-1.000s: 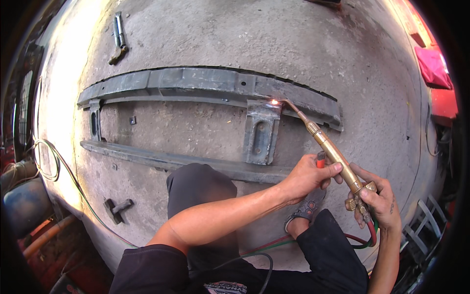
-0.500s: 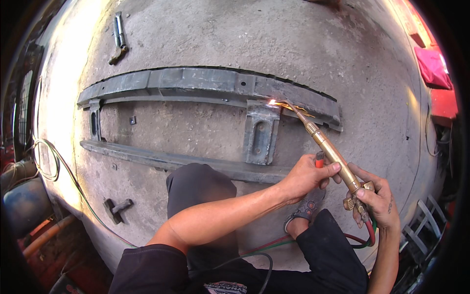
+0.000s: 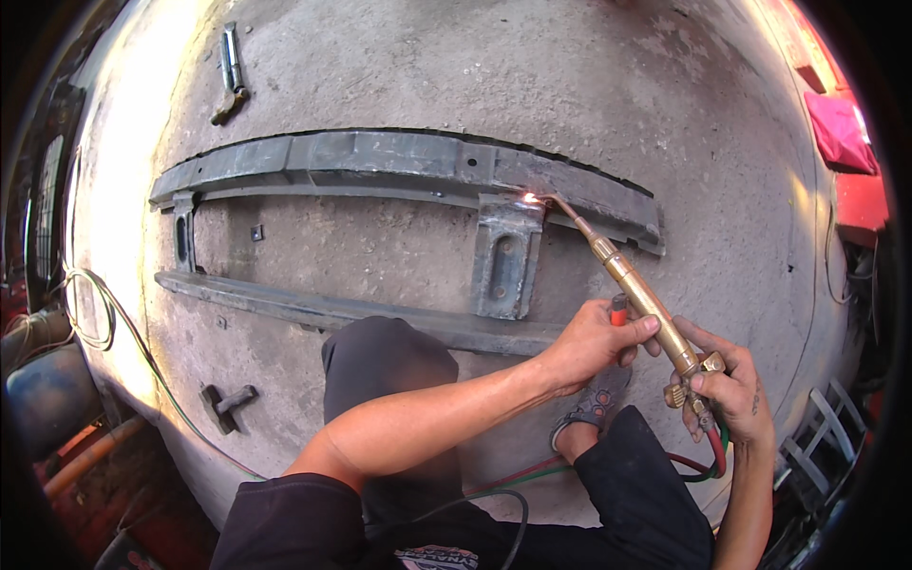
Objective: The person uses a welding torch to heat and weld a metal frame lying on the floor. They move the torch along the seams of the frame, producing sparks as they work.
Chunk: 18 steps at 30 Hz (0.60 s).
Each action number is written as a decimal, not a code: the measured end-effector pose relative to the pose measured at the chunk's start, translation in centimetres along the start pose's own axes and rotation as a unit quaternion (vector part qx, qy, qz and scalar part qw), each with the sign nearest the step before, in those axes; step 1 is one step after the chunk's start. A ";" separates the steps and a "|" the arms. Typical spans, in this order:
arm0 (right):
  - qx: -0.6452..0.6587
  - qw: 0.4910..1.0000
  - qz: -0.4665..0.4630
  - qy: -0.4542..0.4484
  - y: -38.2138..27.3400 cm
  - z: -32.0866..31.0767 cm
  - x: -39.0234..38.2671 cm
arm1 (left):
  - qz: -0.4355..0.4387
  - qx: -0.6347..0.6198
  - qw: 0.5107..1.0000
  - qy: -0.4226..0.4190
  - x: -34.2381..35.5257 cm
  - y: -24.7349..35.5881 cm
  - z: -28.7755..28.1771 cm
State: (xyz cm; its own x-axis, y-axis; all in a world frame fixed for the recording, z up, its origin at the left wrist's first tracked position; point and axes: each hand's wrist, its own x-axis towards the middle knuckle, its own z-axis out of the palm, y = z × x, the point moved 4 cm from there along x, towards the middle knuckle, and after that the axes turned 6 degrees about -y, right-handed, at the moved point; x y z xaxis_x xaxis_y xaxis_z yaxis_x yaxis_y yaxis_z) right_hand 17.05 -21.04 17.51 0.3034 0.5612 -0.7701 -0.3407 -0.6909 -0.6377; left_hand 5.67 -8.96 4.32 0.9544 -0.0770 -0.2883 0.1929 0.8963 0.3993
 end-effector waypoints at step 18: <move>-0.034 0.999 -0.017 0.021 0.7 -0.4 -0.1 | -0.001 -0.004 1.000 -0.001 0.1 -0.3 0.0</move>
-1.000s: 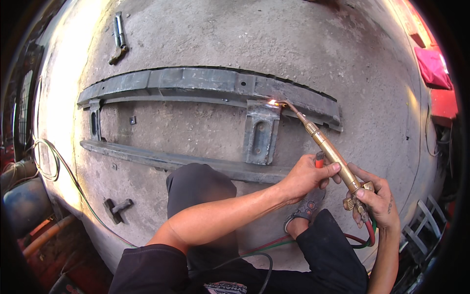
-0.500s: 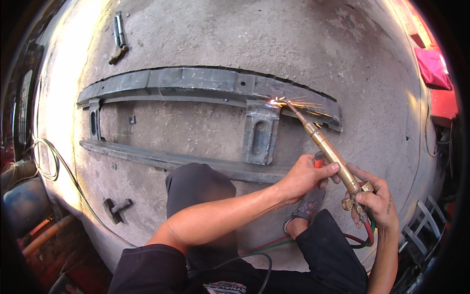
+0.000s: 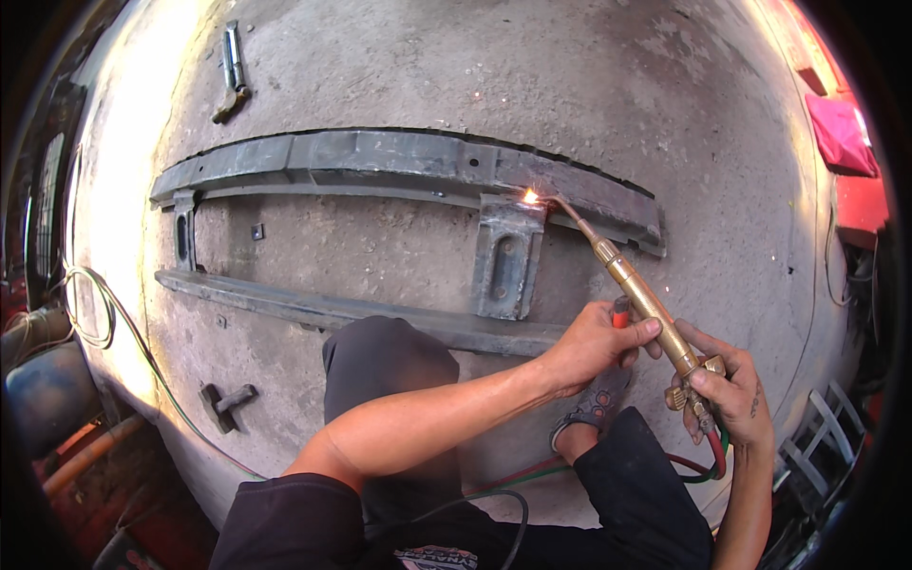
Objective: The person uses a welding torch to heat and weld a metal frame lying on the floor. They move the torch along the seams of the frame, producing sparks as they work.
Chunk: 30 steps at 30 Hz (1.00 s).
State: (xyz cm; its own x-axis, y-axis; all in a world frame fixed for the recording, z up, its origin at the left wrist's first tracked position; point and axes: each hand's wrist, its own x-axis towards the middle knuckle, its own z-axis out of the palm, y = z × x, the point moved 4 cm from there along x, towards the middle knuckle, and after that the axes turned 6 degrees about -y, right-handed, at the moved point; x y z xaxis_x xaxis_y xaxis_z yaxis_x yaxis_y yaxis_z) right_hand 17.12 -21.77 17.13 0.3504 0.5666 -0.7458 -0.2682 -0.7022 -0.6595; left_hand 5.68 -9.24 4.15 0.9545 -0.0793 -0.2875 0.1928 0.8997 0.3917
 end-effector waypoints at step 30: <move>-0.027 0.999 0.022 0.009 -1.0 0.4 -0.4 | 0.007 0.014 1.000 -0.006 0.1 0.0 0.1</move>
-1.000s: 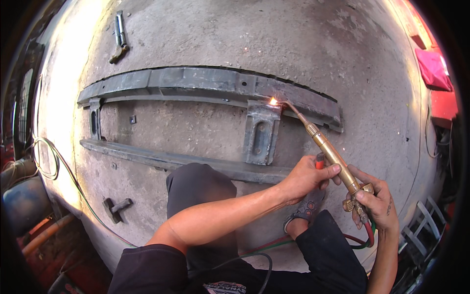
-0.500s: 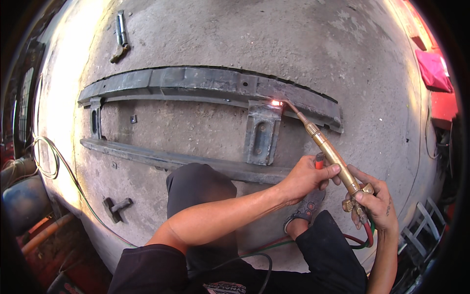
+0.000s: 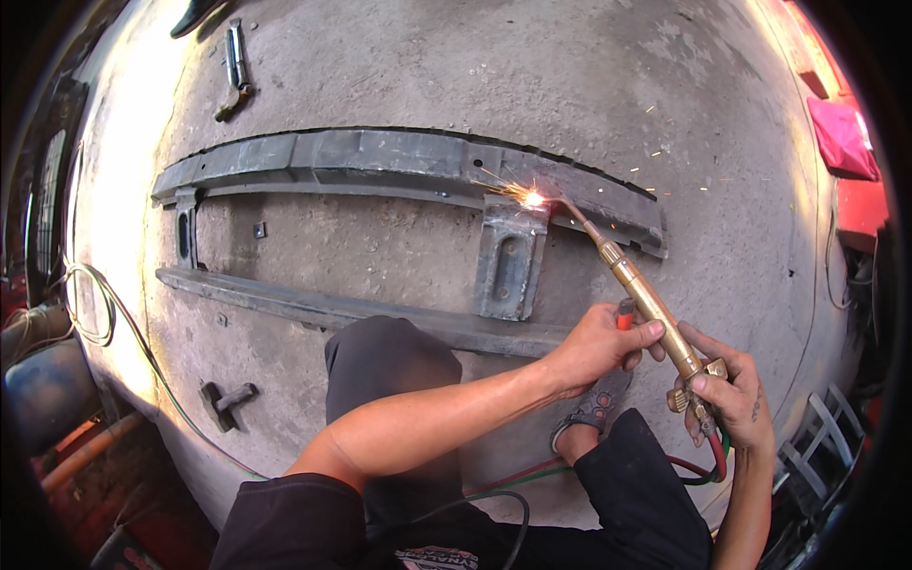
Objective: The person uses a welding torch to heat and weld a metal frame lying on the floor. They move the torch along the seams of the frame, producing sparks as they work.
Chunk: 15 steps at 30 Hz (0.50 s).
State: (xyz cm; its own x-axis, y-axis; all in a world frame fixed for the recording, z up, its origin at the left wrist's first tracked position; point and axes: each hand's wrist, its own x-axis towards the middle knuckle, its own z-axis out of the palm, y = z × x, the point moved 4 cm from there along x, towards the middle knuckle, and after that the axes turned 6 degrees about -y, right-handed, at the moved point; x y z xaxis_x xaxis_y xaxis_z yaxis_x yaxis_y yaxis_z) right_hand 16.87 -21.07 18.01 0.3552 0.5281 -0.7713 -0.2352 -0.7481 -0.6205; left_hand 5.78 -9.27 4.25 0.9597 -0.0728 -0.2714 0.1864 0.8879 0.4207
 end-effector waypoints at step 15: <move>0.019 1.000 -0.007 -0.012 -0.3 0.4 -0.2 | -0.002 -0.002 1.000 0.001 -0.2 -0.1 0.0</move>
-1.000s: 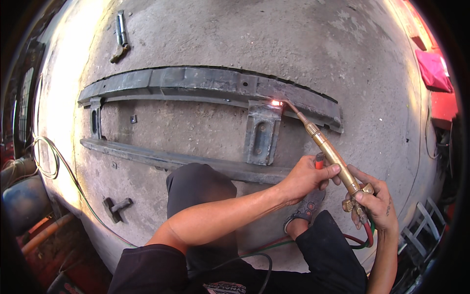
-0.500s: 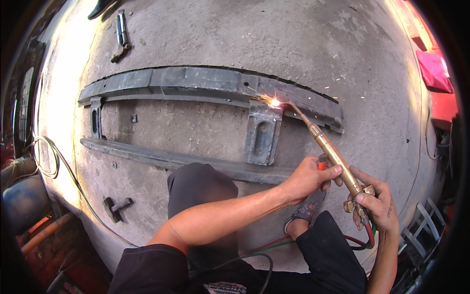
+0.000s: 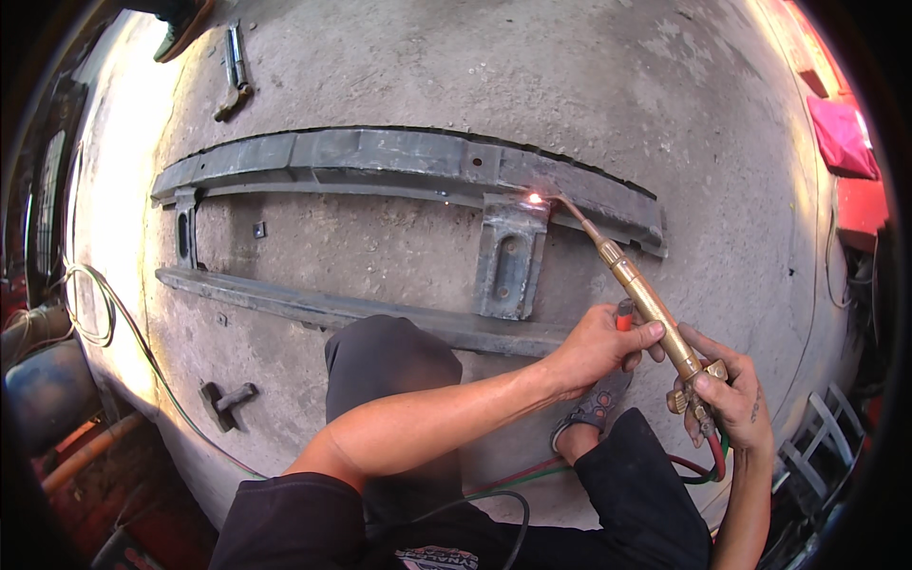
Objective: The person uses a welding torch to heat and weld a metal frame lying on the floor. They move the torch along the seams of the frame, producing sparks as they work.
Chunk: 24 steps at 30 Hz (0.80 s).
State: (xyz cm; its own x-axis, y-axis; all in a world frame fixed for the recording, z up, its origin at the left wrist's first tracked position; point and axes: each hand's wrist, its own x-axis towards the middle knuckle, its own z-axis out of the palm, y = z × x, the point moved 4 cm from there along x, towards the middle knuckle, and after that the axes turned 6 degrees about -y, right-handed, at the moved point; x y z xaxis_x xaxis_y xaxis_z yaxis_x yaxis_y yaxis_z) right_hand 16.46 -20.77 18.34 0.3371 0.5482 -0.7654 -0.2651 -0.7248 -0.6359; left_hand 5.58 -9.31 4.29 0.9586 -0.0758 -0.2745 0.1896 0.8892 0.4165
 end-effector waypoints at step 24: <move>0.012 1.000 0.012 -0.003 0.3 0.1 0.3 | -0.003 -0.002 1.000 0.003 -0.3 0.3 -0.2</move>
State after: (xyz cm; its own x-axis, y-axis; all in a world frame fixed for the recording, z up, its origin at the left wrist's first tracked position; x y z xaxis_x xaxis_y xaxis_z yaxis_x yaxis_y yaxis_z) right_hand 16.42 -20.77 17.91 0.3247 0.5327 -0.7815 -0.2941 -0.7285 -0.6187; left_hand 5.30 -8.93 4.32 0.9560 -0.0794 -0.2824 0.1952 0.8907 0.4105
